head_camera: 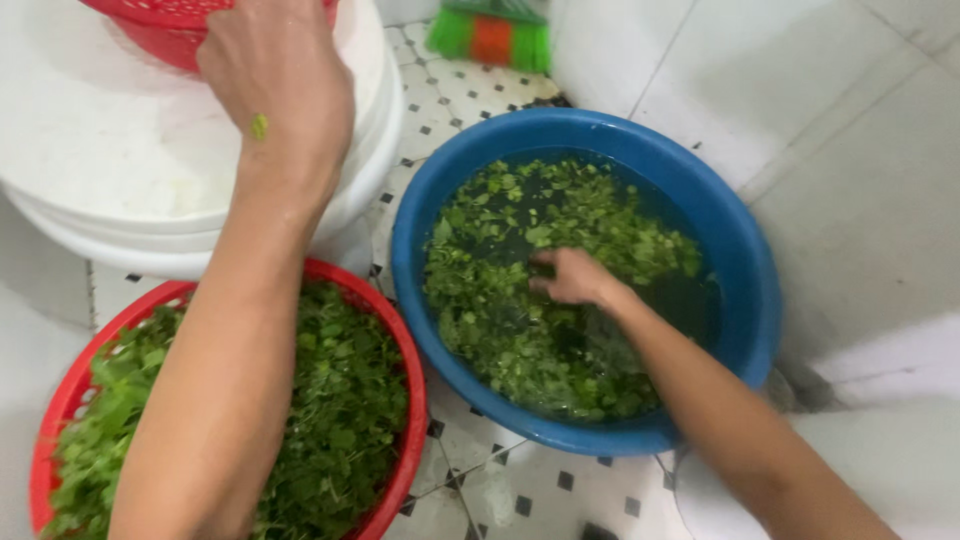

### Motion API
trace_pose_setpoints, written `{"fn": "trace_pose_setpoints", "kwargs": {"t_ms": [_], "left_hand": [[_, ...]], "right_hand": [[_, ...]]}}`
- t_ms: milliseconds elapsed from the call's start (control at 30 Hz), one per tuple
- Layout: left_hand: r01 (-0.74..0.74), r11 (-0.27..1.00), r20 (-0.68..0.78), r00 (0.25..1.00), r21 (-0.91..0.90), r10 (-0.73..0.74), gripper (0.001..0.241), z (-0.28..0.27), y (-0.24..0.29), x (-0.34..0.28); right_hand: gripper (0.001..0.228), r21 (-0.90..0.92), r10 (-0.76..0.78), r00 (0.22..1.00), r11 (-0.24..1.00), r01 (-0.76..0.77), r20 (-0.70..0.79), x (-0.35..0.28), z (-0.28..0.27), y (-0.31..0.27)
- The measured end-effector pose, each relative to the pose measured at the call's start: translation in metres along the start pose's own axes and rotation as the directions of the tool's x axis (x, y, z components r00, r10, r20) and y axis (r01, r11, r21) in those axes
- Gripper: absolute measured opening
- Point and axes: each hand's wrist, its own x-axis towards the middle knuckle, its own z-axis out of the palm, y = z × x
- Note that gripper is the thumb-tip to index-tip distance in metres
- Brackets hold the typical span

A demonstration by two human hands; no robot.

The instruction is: The person washes leafy green vegetables by hand in a blue basin of water, then transfers them into a red colander. The person uses a small red strainer to scoop remaining greens from the water and adds them to the colander. Finally, the person drains the water from the basin and refills it from a wall tap.

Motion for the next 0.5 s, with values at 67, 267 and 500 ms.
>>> {"fn": "trace_pose_setpoints", "kwargs": {"t_ms": [67, 267, 500], "left_hand": [[-0.015, 0.994, -0.027, 1.0, -0.106, 0.012, 0.015, 0.01, 0.013, -0.005], [-0.105, 0.872, 0.093, 0.981, -0.478, 0.168, 0.006, 0.047, 0.116, -0.044], [0.078, 0.609, 0.359, 0.863, -0.789, 0.355, 0.015, 0.07, 0.212, -0.136]], "right_hand": [[0.049, 0.125, 0.028, 0.975, 0.992, -0.001, -0.221, -0.014, -0.025, -0.002], [0.05, 0.364, 0.177, 0.957, 0.928, -0.084, -0.231, -0.048, -0.078, -0.008], [0.066, 0.999, 0.374, 0.927, -0.026, -0.034, 0.041, -0.11, -0.115, 0.008]]}}
